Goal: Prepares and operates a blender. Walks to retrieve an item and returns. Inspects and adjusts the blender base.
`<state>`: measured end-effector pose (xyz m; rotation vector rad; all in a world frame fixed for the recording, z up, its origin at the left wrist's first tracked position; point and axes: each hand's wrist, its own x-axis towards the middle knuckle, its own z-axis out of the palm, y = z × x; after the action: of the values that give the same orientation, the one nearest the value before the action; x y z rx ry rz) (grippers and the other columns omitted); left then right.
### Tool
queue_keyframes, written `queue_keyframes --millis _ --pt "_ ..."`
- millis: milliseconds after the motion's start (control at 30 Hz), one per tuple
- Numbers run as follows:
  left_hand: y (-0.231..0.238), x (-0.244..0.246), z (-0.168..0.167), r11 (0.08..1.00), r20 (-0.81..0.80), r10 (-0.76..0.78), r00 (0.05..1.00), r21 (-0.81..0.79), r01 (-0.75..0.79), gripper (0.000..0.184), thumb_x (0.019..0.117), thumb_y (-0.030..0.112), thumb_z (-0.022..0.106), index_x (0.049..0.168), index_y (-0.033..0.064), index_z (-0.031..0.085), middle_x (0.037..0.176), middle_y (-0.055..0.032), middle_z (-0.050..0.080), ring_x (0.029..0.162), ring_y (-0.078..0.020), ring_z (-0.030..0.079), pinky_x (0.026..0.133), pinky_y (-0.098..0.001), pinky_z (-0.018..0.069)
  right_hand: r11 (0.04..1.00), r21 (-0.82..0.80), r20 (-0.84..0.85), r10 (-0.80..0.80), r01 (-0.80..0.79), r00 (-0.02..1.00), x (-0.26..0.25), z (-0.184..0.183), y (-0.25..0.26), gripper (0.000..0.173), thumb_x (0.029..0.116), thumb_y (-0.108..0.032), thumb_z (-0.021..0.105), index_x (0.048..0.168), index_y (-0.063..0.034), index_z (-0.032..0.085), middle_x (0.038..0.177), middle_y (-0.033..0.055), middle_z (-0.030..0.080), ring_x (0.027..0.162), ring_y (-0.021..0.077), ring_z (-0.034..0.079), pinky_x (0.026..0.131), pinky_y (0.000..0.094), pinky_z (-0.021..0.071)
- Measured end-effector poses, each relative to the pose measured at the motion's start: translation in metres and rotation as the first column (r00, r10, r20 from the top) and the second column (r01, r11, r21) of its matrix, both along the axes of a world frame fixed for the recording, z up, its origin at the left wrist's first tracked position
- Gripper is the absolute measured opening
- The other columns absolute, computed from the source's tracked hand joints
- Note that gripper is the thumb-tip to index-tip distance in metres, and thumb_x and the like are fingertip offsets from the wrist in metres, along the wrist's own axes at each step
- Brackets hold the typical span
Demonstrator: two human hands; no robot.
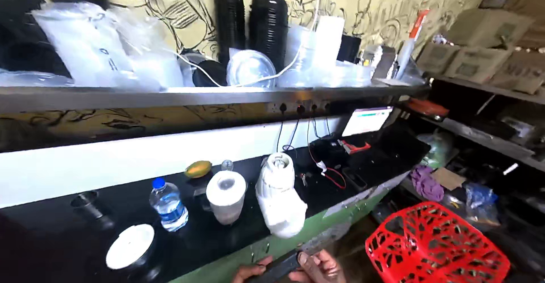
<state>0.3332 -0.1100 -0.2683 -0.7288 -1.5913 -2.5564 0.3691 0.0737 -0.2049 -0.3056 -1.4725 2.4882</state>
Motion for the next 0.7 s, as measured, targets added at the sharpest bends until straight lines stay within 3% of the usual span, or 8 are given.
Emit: queue_keyframes --millis 100,167,233,333,400,467,600,700 --pt "0.035 -0.061 0.018 0.997 -0.093 0.037 0.995 -0.064 -0.043 0.037 0.0866 -0.002 0.077 0.119 0.0085 0.063 0.131 -0.0132 0.068 0.12 -0.0303 0.068 0.097 -0.0455 0.061 0.963 0.27 -0.159 0.044 0.001 0.986 -0.055 0.02 0.038 0.035 0.0817 0.003 0.081 0.114 0.001 0.067 0.088 0.0073 0.073 0.077 0.0215 0.072 0.077 0.0458 0.0656" --pt "0.054 -0.093 0.035 0.989 -0.125 0.081 0.989 -0.117 -0.096 0.038 0.0849 0.0 0.08 0.118 0.0065 0.062 0.13 -0.0132 0.069 0.121 -0.0298 0.067 0.098 -0.0443 0.0609 0.91 0.411 -0.241 0.05 0.055 0.969 -0.09 0.037 0.057 0.036 0.0819 0.001 0.082 0.115 0.0029 0.068 0.092 0.0102 0.075 0.074 0.0183 0.071 0.071 0.038 0.0644" --pt "0.07 -0.124 0.044 0.959 -0.167 0.144 0.975 -0.221 -0.179 0.053 0.0821 0.006 0.085 0.13 0.0036 0.063 0.134 -0.0117 0.067 0.121 -0.027 0.067 0.099 -0.0435 0.0609 0.835 0.527 -0.33 0.033 0.155 0.943 -0.127 0.058 0.078 0.034 0.085 -0.004 0.081 0.116 0.0025 0.068 0.093 0.0096 0.074 0.07 0.0141 0.067 0.065 0.0307 0.0598" --pt "0.088 -0.174 0.034 0.821 -0.27 0.308 0.912 -0.408 -0.398 0.067 0.0796 0.028 0.089 0.138 0.0112 0.062 0.141 -0.0042 0.063 0.129 -0.0197 0.061 0.104 -0.0414 0.0576 0.681 0.641 -0.495 0.013 0.355 0.869 -0.186 0.088 0.115 0.028 0.0902 -0.013 0.077 0.115 -0.0044 0.068 0.098 0.0046 0.075 0.074 0.013 0.07 0.066 0.0292 0.0611" --pt "0.098 -0.199 0.026 0.71 -0.279 0.408 0.87 -0.502 -0.494 0.071 0.0768 0.04 0.089 0.137 0.0156 0.063 0.145 -0.0028 0.06 0.136 -0.019 0.055 0.107 -0.0422 0.0549 0.642 0.659 -0.569 0.085 0.392 0.818 -0.227 0.099 0.135 0.028 0.092 -0.016 0.076 0.118 -0.0096 0.069 0.103 0.003 0.074 0.078 0.0145 0.071 0.069 0.0305 0.0632" --pt "0.111 -0.221 0.022 0.602 -0.256 0.474 0.842 -0.604 -0.523 0.083 0.0727 0.051 0.089 0.141 0.0164 0.06 0.15 -0.0032 0.055 0.141 -0.0185 0.049 0.11 -0.0424 0.0506 0.616 0.704 -0.575 0.203 0.353 0.792 -0.267 0.097 0.148 0.031 0.093 -0.019 0.076 0.122 -0.0101 0.067 0.109 0.0037 0.073 0.085 0.0169 0.073 0.075 0.0348 0.066" --pt "0.142 -0.257 0.011 0.494 -0.192 0.551 0.812 -0.709 -0.503 0.108 0.0632 0.061 0.091 0.15 0.0112 0.05 0.154 -0.0073 0.05 0.143 -0.0208 0.046 0.118 -0.0431 0.043 0.49 0.826 -0.49 0.381 0.279 0.784 -0.327 0.081 0.159 0.027 0.0952 -0.025 0.073 0.12 -0.0141 0.07 0.103 -0.0039 0.072 0.083 0.009 0.071 0.074 0.0319 0.0652" --pt "0.164 -0.275 0.003 0.427 -0.178 0.61 0.772 -0.747 -0.509 0.121 0.0557 0.069 0.09 0.153 0.0122 0.046 0.154 -0.007 0.049 0.141 -0.0233 0.048 0.114 -0.0531 0.0441 0.504 0.827 -0.499 0.456 0.248 0.737 -0.349 0.083 0.162 0.026 0.0965 -0.024 0.072 0.121 -0.0129 0.069 0.108 -0.0038 0.073 0.09 0.0086 0.071 0.079 0.0313 0.0652"
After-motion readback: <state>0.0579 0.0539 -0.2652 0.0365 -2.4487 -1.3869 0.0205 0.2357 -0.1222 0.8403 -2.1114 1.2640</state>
